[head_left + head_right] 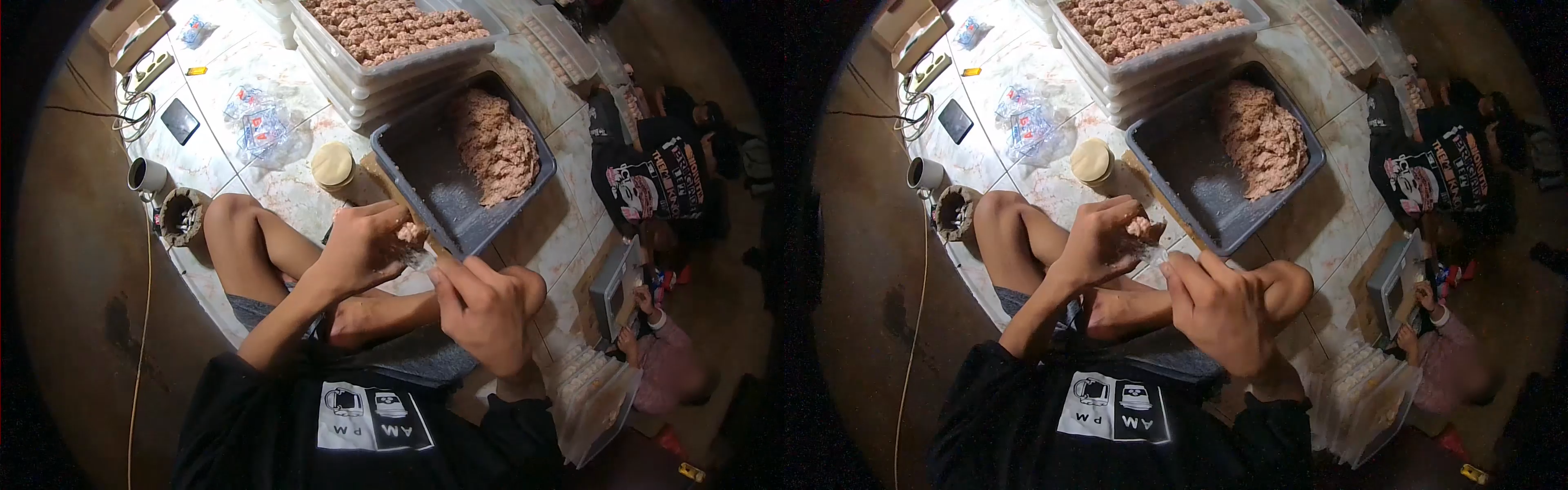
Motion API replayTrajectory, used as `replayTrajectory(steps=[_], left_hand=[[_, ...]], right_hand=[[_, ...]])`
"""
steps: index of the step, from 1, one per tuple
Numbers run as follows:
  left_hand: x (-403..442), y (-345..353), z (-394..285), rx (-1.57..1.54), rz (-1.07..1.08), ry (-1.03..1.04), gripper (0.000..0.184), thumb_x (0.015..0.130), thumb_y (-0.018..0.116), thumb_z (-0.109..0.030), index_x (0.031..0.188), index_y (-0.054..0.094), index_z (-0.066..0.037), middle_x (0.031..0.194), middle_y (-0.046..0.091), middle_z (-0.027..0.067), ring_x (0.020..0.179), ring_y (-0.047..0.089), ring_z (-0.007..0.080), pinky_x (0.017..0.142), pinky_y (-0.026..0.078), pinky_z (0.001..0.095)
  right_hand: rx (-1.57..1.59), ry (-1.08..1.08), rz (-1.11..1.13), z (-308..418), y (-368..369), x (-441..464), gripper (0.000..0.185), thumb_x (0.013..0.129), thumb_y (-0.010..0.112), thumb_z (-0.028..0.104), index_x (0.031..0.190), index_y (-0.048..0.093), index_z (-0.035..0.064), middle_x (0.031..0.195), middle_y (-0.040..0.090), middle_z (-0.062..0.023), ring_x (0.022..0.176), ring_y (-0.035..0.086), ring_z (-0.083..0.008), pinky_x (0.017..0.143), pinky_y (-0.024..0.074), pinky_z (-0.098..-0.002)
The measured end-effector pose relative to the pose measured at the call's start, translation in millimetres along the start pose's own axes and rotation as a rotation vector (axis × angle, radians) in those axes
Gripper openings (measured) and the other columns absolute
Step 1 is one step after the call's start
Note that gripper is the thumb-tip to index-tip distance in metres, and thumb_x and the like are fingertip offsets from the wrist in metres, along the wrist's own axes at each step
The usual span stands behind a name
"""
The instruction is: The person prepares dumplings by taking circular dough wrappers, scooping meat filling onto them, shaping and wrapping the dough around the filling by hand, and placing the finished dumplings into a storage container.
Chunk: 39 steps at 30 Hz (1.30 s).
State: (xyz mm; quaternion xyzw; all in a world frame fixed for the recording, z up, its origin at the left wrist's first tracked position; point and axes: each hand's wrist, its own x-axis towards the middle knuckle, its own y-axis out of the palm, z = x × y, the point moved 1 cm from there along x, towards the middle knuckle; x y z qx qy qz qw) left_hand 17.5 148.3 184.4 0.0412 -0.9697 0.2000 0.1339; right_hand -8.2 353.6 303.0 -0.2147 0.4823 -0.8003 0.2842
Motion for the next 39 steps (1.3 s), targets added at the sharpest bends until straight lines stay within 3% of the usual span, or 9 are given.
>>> replayTrajectory(steps=[3,7,11,15,22,26,28,32,39], left_hand=[[3.1,-0.2,4.3,-0.148,0.000,-0.153,0.030,0.080,0.088,-0.012,0.088,0.062,0.000,0.076,0.055,0.0089,0.067,0.055,0.0232,0.061,0.043,0.0356],[2.8,-0.6,6.3,-0.201,-0.034,0.179,0.029,0.081,0.087,-0.010,0.086,0.061,-0.001,0.076,0.056,0.0061,0.066,0.050,0.0145,0.062,0.042,0.0301],[7.1,7.8,4.9,-0.139,-0.091,-0.033,0.023,0.080,0.084,-0.013,0.092,0.065,-0.004,0.076,0.062,0.0137,0.067,0.063,0.0350,0.061,0.052,0.0402],[3.9,6.2,-3.7,0.202,-0.182,0.043,0.020,0.087,0.080,-0.019,0.084,0.065,-0.007,0.071,0.062,0.0130,0.065,0.065,0.0376,0.056,0.051,0.0461],[2.2,10.8,17.7,-0.252,-0.098,-0.198,0.025,0.086,0.087,-0.020,0.091,0.070,-0.002,0.073,0.065,0.0101,0.063,0.064,0.0126,0.060,0.053,0.0324],[-7.6,6.9,13.4,-0.291,-0.199,-0.121,0.025,0.084,0.090,-0.014,0.095,0.071,0.000,0.077,0.068,0.0058,0.073,0.064,0.0086,0.069,0.054,0.0281],[0.7,10.0,8.5,-0.222,-0.162,0.017,0.024,0.085,0.091,-0.014,0.090,0.070,-0.001,0.078,0.068,0.0006,0.075,0.061,0.0062,0.067,0.051,0.0260],[3.1,-13.4,35.7,-0.342,-0.259,-0.455,0.023,0.092,0.086,-0.018,0.086,0.071,-0.001,0.076,0.069,-0.0011,0.067,0.060,0.0052,0.059,0.048,0.0240],[-21.2,-66.6,51.1,-0.389,-0.384,-0.330,0.032,0.086,0.090,-0.014,0.102,0.068,0.001,0.094,0.070,0.0020,0.088,0.064,0.0065,0.078,0.054,0.0255]], right_hand=[[0.040,0.131,0.003,-13.5,-4.0,-0.4,0.011,0.097,0.070,0.014,0.100,0.074,0.0039,0.082,0.067,-0.0157,0.073,0.070,-0.0373,0.065,0.0543,-0.0483],[0.176,0.255,-0.277,-21.6,-18.9,1.6,0.015,0.104,0.063,0.014,0.099,0.070,0.0016,0.089,0.072,-0.0214,0.082,0.071,-0.0428,0.069,0.0530,-0.0513],[0.146,0.191,0.146,-10.0,28.4,0.3,0.019,0.106,0.060,0.015,0.101,0.070,-0.0003,0.084,0.072,-0.0231,0.078,0.072,-0.0422,0.073,0.0547,-0.0430],[0.141,0.144,-0.024,3.7,-0.6,0.7,0.018,0.105,0.060,0.015,0.099,0.070,0.0008,0.083,0.071,-0.0227,0.076,0.071,-0.0419,0.071,0.0530,-0.0456],[0.147,0.336,-0.138,-17.9,-23.2,0.6,0.020,0.107,0.057,0.019,0.104,0.069,0.0030,0.091,0.073,-0.0235,0.084,0.074,-0.0426,0.071,0.0556,-0.0471],[0.222,0.364,-0.174,-17.7,-17.2,-1.4,0.028,0.111,0.056,0.023,0.103,0.069,-0.0016,0.089,0.073,-0.0136,0.083,0.070,-0.0208,0.078,0.0543,-0.0368],[0.110,0.140,0.214,-1.4,6.2,4.1,0.012,0.102,0.063,0.009,0.100,0.068,-0.0017,0.089,0.072,-0.0200,0.082,0.074,-0.0286,0.076,0.0540,-0.0373],[0.166,0.271,-0.063,-18.5,25.2,20.2,0.019,0.104,0.058,0.014,0.098,0.069,-0.0007,0.086,0.070,-0.0255,0.086,0.070,-0.0437,0.076,0.0545,-0.0425],[-0.197,0.385,-0.019,-185.2,122.7,66.4,0.025,0.099,0.061,0.018,0.108,0.075,-0.0010,0.099,0.074,-0.0274,0.098,0.070,-0.0483,0.087,0.0537,-0.0540]])
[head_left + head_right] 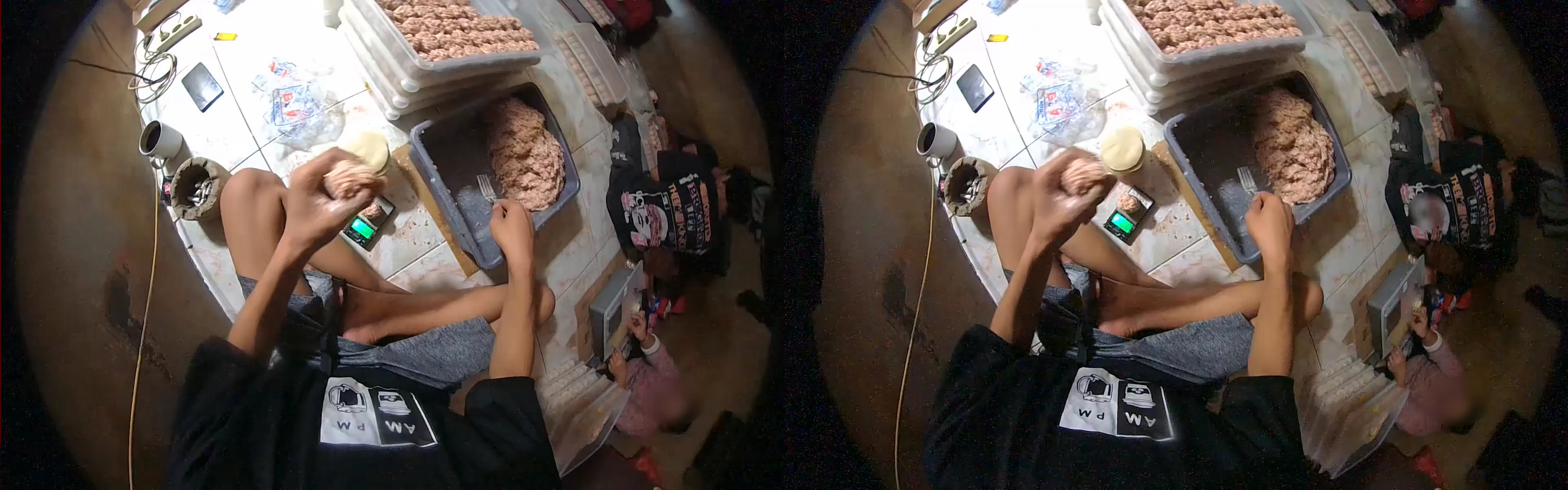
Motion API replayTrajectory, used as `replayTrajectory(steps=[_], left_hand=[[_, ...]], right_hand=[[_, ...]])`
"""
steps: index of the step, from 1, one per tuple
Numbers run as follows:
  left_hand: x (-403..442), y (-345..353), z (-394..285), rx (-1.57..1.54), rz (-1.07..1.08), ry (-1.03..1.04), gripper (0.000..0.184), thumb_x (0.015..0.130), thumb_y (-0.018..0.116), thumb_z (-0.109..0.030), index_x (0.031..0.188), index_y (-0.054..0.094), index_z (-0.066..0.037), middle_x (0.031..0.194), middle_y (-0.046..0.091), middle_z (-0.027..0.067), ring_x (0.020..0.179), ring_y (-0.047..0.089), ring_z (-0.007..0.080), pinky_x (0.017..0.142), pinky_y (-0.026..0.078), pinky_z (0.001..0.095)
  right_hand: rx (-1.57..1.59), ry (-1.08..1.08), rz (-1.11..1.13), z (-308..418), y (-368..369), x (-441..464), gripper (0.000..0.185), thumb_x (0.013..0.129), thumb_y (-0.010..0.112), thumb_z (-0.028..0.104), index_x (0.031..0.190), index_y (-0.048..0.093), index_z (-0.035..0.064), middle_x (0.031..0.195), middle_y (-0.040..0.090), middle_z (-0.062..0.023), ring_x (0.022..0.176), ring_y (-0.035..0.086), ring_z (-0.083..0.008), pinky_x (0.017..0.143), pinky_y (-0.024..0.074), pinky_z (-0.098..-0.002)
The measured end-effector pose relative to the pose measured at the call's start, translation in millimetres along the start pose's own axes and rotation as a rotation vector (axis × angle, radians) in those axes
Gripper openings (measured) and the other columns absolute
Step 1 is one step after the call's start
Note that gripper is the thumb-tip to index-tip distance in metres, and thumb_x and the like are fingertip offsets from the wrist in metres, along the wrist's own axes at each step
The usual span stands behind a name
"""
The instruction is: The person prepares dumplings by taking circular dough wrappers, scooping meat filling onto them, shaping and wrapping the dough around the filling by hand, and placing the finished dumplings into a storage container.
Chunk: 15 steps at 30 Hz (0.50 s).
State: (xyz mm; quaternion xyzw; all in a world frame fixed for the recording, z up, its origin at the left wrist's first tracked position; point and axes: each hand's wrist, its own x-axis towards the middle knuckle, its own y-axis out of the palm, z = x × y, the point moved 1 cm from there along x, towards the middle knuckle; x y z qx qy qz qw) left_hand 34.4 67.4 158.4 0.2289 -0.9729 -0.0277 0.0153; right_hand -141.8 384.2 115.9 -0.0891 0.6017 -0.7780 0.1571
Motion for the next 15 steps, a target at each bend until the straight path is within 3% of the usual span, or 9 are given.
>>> replayTrajectory(steps=[2,5,7,9,10,11,13,15], left_hand=[[-15.2,-10.8,-17.4,0.165,-0.186,0.118,0.030,0.082,0.092,-0.010,0.093,0.065,-0.001,0.089,0.069,0.0019,0.081,0.063,0.0062,0.071,0.051,0.0241],[-38.4,-19.1,-17.2,0.397,-0.058,0.355,0.032,0.082,0.092,-0.012,0.091,0.064,-0.001,0.081,0.066,0.0010,0.076,0.060,0.0054,0.065,0.048,0.0232],[-37.0,-17.9,-17.5,0.448,-0.056,0.281,0.031,0.084,0.092,-0.012,0.091,0.063,-0.001,0.077,0.063,-0.0002,0.074,0.058,0.0049,0.064,0.046,0.0228],[-23.8,-18.3,-24.1,0.428,-0.147,-0.011,0.030,0.087,0.090,-0.011,0.091,0.062,0.000,0.074,0.060,-0.0019,0.071,0.054,0.0044,0.064,0.044,0.0227],[-12.3,-10.6,-27.5,0.164,-0.128,0.013,0.029,0.090,0.087,-0.009,0.092,0.060,0.000,0.077,0.059,-0.0022,0.070,0.047,0.0050,0.062,0.041,0.0231],[-12.6,-5.6,-28.9,0.114,-0.113,0.067,0.027,0.090,0.085,-0.006,0.095,0.059,0.000,0.080,0.059,-0.0015,0.070,0.048,0.0050,0.064,0.043,0.0223],[-15.9,-5.1,-25.7,0.089,-0.144,0.153,0.025,0.090,0.083,-0.002,0.097,0.059,-0.001,0.081,0.061,0.0002,0.068,0.052,0.0060,0.066,0.046,0.0226],[-20.7,-13.3,-25.1,0.124,-0.331,0.193,0.022,0.089,0.082,-0.005,0.090,0.060,-0.003,0.073,0.062,0.0016,0.062,0.057,0.0090,0.059,0.047,0.0267]], right_hand=[[-0.121,-0.030,-0.040,-11.1,30.0,7.5,0.031,0.097,0.063,0.019,0.118,0.073,-0.0006,0.108,0.072,-0.0272,0.102,0.068,-0.0489,0.091,0.0538,-0.0547],[-0.054,-0.328,-0.339,82.4,-5.4,-20.2,0.038,0.095,0.067,0.019,0.129,0.070,0.0033,0.115,0.067,-0.0245,0.103,0.067,-0.0465,0.091,0.0542,-0.0538],[0.318,-0.374,-0.002,123.9,8.3,-39.2,0.046,0.092,0.074,0.019,0.135,0.067,0.0062,0.119,0.062,-0.0220,0.101,0.066,-0.0460,0.091,0.0542,-0.0552],[0.445,-0.542,0.278,144.0,52.5,-52.0,0.052,0.088,0.079,0.021,0.136,0.065,0.0082,0.127,0.059,-0.0235,0.105,0.066,-0.0482,0.092,0.0545,-0.0574],[0.354,-0.449,0.365,159.0,62.1,-57.9,0.055,0.088,0.080,0.024,0.138,0.062,0.0080,0.131,0.055,-0.0256,0.107,0.065,-0.0503,0.093,0.0545,-0.0583],[0.261,-0.355,0.443,173.5,71.0,-61.6,0.059,0.088,0.080,0.028,0.139,0.060,0.0077,0.135,0.052,-0.0277,0.108,0.064,-0.0525,0.094,0.0545,-0.0593],[0.208,-0.323,0.384,175.0,125.0,-54.0,0.055,0.091,0.078,0.028,0.137,0.058,0.0069,0.135,0.049,-0.0310,0.110,0.064,-0.0536,0.094,0.0552,-0.0591],[0.168,-0.335,0.362,176.6,133.4,-49.6,0.036,0.096,0.068,0.014,0.130,0.059,0.0057,0.132,0.050,-0.0307,0.108,0.064,-0.0558,0.089,0.0555,-0.0597]])
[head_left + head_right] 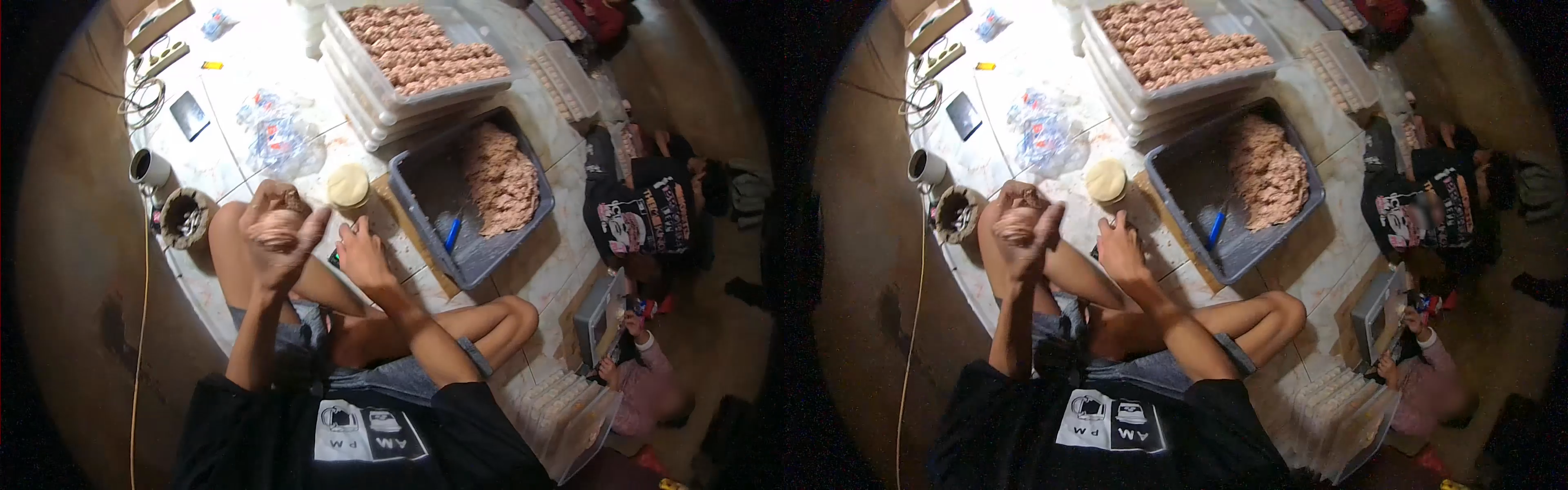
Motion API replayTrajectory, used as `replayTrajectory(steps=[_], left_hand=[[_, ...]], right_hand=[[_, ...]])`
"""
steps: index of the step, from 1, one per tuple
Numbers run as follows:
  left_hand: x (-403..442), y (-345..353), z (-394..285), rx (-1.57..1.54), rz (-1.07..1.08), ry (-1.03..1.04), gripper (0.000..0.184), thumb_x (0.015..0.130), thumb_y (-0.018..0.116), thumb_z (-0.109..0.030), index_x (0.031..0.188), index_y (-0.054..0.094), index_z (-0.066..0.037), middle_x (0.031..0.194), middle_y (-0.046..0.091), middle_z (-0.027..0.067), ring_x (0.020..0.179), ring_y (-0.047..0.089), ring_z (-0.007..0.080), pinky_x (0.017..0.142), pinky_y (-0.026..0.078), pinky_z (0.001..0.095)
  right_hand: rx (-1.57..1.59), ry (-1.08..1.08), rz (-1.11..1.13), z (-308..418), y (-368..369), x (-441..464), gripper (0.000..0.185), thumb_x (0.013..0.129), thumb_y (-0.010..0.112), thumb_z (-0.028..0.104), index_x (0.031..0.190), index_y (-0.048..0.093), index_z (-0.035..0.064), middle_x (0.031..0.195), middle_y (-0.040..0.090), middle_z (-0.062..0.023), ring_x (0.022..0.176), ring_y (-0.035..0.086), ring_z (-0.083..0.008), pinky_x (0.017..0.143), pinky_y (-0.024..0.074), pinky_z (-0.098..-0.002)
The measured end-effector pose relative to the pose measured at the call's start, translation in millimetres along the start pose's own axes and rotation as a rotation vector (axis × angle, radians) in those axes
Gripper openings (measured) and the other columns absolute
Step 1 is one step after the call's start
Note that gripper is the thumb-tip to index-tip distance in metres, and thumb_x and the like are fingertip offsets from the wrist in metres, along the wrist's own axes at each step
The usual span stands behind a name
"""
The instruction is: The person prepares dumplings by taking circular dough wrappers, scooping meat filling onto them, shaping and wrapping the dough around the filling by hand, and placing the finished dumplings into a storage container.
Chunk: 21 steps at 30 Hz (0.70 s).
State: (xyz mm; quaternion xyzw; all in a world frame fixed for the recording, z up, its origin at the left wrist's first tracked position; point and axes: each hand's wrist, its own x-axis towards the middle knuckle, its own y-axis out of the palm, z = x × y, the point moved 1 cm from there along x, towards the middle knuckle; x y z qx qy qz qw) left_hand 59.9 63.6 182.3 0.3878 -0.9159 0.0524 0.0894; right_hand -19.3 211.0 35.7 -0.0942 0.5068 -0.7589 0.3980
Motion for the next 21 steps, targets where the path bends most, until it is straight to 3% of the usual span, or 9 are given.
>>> replayTrajectory(steps=[2,4,8,10,12,14,16,19,21], left_hand=[[6.0,-9.1,-9.9,0.497,0.129,0.053,0.030,0.089,0.083,-0.010,0.074,0.058,-0.003,0.060,0.056,0.0028,0.053,0.054,0.0108,0.053,0.044,0.0317],[8.0,0.9,5.2,0.429,0.147,0.195,0.040,0.088,0.085,-0.014,0.064,0.056,-0.003,0.054,0.048,0.0047,0.049,0.048,0.0121,0.051,0.042,0.0336],[21.2,9.3,34.3,0.012,0.227,-0.140,0.028,0.085,0.090,-0.013,0.084,0.065,-0.002,0.069,0.055,-0.0054,0.063,0.050,0.0060,0.056,0.041,0.0292],[21.9,26.3,35.8,-0.131,0.306,-0.070,0.033,0.083,0.092,-0.007,0.096,0.062,-0.001,0.076,0.059,-0.0055,0.072,0.054,0.0023,0.062,0.044,0.0201],[16.2,28.1,48.2,-0.190,0.159,-0.182,0.032,0.084,0.091,-0.008,0.094,0.062,-0.002,0.074,0.059,-0.0046,0.071,0.055,0.0038,0.063,0.046,0.0199],[21.9,34.8,50.0,-0.213,0.294,-0.157,0.031,0.085,0.090,-0.009,0.090,0.061,-0.002,0.071,0.058,-0.0021,0.067,0.056,0.0058,0.060,0.046,0.0229],[14.7,52.7,59.5,-0.077,0.481,-0.039,0.030,0.085,0.090,-0.009,0.088,0.061,-0.003,0.070,0.059,-0.0001,0.066,0.056,0.0064,0.061,0.047,0.0246],[0.3,84.0,76.1,-0.265,0.559,-0.289,0.029,0.084,0.089,-0.009,0.084,0.060,-0.003,0.069,0.060,0.0026,0.065,0.057,0.0078,0.060,0.047,0.0263],[0.6,85.0,80.9,-0.298,0.520,-0.100,0.029,0.083,0.089,-0.009,0.083,0.060,-0.003,0.069,0.061,0.0035,0.065,0.058,0.0084,0.060,0.047,0.0269]], right_hand=[[-0.045,-0.012,-0.073,-22.2,13.8,4.7,0.030,0.098,0.066,0.014,0.127,0.065,0.0059,0.117,0.057,-0.0238,0.099,0.066,-0.0484,0.083,0.0551,-0.0594],[0.081,-0.102,-0.134,-9.9,-36.5,-6.4,0.024,0.097,0.066,0.011,0.121,0.069,0.0057,0.109,0.060,-0.0202,0.096,0.067,-0.0436,0.080,0.0557,-0.0546],[0.043,-0.339,-0.705,9.6,-207.4,-18.2,0.017,0.084,0.076,-0.002,0.099,0.077,0.0047,0.108,0.066,-0.0123,0.098,0.066,-0.0325,0.087,0.0558,-0.0411],[-0.149,-0.202,-0.751,16.2,-279.5,-18.0,0.036,0.086,0.081,0.005,0.122,0.072,0.0050,0.120,0.063,-0.0176,0.104,0.069,-0.0363,0.088,0.0566,-0.0448],[-0.129,-0.289,-0.540,7.6,-317.6,7.1,0.029,0.090,0.076,0.007,0.118,0.073,0.0024,0.111,0.067,-0.0175,0.095,0.070,-0.0345,0.086,0.0566,-0.0437],[-0.187,-0.333,-0.305,-10.1,-339.7,43.8,0.027,0.092,0.073,0.010,0.118,0.073,0.0017,0.105,0.069,-0.0180,0.092,0.071,-0.0339,0.084,0.0567,-0.0428],[-0.276,-0.312,-0.346,-26.2,-360.7,94.0,0.027,0.092,0.072,0.017,0.114,0.075,0.0009,0.101,0.070,-0.0177,0.089,0.071,-0.0323,0.082,0.0568,-0.0408],[-0.272,-0.330,-0.406,-53.1,-390.4,189.0,0.030,0.092,0.077,0.031,0.099,0.078,0.0026,0.081,0.069,-0.0119,0.071,0.067,-0.0242,0.072,0.0552,-0.0388],[-0.227,-0.201,-0.349,-52.4,-399.3,244.4,0.043,0.094,0.075,0.046,0.086,0.076,0.0037,0.068,0.066,-0.0080,0.061,0.062,-0.0197,0.066,0.0523,-0.0376]])
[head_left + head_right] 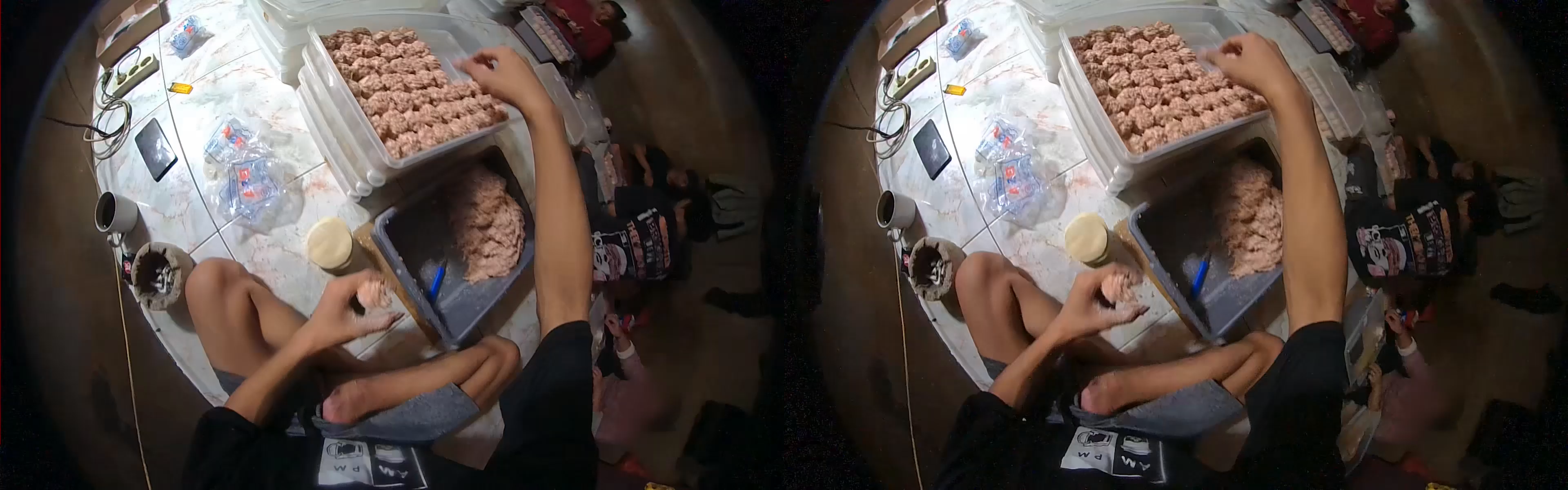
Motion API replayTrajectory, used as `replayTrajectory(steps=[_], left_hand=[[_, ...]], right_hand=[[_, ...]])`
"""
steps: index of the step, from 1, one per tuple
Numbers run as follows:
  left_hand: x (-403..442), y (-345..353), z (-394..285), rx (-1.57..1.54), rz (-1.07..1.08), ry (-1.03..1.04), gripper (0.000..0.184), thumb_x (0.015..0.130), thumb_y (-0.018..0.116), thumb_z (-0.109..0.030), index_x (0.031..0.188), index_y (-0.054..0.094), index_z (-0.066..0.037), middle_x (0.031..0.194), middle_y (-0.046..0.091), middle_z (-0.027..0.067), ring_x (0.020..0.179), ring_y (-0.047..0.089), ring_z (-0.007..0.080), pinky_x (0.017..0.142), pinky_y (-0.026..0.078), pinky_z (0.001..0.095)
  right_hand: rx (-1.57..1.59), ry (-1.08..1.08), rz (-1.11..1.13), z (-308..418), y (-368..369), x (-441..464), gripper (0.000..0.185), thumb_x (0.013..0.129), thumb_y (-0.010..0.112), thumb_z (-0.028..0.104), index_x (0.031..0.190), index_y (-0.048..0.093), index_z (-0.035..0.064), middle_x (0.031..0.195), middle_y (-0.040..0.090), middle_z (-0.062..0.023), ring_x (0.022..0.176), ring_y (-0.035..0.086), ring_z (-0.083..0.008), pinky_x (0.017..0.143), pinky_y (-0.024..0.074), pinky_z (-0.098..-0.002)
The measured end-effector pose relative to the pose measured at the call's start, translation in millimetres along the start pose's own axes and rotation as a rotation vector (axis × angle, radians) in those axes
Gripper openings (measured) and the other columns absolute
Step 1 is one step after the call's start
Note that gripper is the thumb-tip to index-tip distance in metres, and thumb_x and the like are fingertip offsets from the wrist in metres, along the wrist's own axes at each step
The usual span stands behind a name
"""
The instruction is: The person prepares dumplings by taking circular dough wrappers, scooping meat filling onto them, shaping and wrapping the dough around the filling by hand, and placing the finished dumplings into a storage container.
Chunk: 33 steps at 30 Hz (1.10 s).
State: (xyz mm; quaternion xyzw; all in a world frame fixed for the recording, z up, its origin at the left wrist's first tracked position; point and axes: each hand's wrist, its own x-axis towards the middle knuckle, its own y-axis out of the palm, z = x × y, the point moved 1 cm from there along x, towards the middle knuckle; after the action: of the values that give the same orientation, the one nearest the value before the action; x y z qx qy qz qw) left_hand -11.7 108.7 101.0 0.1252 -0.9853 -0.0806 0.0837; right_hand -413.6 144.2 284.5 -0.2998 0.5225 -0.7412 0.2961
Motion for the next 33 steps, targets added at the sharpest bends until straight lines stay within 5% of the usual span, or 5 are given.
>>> replayTrajectory(steps=[12,17,20,26,33], left_hand=[[-8.7,-20.3,9.5,0.138,-0.147,-0.042,0.033,0.081,0.092,-0.010,0.079,0.059,-0.007,0.063,0.054,-0.0012,0.058,0.046,0.0059,0.052,0.041,0.0267],[-11.8,-18.2,10.1,0.216,-0.235,-0.045,0.036,0.082,0.092,-0.014,0.079,0.058,-0.007,0.061,0.052,-0.0024,0.058,0.043,0.0042,0.051,0.038,0.0257],[-9.9,-28.4,12.2,0.243,-0.302,-0.014,0.037,0.078,0.095,-0.019,0.091,0.064,-0.003,0.069,0.059,0.0009,0.065,0.049,0.0061,0.060,0.046,0.0264],[-16.1,-27.1,3.6,0.076,-0.180,0.023,0.100,0.095,0.074,-0.050,0.165,0.028,0.005,0.143,0.060,0.0182,0.127,0.058,0.0235,0.113,0.042,0.0363],[-29.2,-7.8,-29.1,0.062,-0.210,0.172,0.108,0.097,0.062,-0.063,0.168,0.017,0.005,0.105,0.067,0.0110,0.077,0.059,0.0147,0.065,0.047,0.0299]], right_hand=[[-0.154,0.154,0.269,-44.7,77.9,98.3,0.093,0.102,0.039,0.080,0.122,0.072,-0.0050,0.080,0.068,-0.0154,0.082,0.067,-0.0253,0.078,0.0521,-0.0462],[-0.458,-0.031,-0.122,3.0,52.0,37.3,0.077,0.105,0.040,0.070,0.136,0.068,0.0054,0.132,0.067,-0.0256,0.125,0.064,-0.0446,0.115,0.0445,-0.0530],[-0.225,-0.374,-0.480,91.8,20.2,-57.3,0.037,0.098,0.069,0.026,0.131,0.068,0.0090,0.119,0.068,-0.0214,0.099,0.072,-0.0402,0.085,0.0582,-0.0502],[0.254,-0.111,0.252,186.4,56.4,-255.4,0.085,0.083,0.078,0.003,0.159,0.046,0.0225,0.127,0.060,-0.0187,0.102,0.069,-0.0452,0.088,0.0591,-0.0511],[0.392,-0.145,0.035,204.9,55.0,-276.6,0.038,0.090,0.075,0.007,0.128,0.069,0.0096,0.110,0.065,-0.0156,0.093,0.072,-0.0410,0.081,0.0598,-0.0500]])
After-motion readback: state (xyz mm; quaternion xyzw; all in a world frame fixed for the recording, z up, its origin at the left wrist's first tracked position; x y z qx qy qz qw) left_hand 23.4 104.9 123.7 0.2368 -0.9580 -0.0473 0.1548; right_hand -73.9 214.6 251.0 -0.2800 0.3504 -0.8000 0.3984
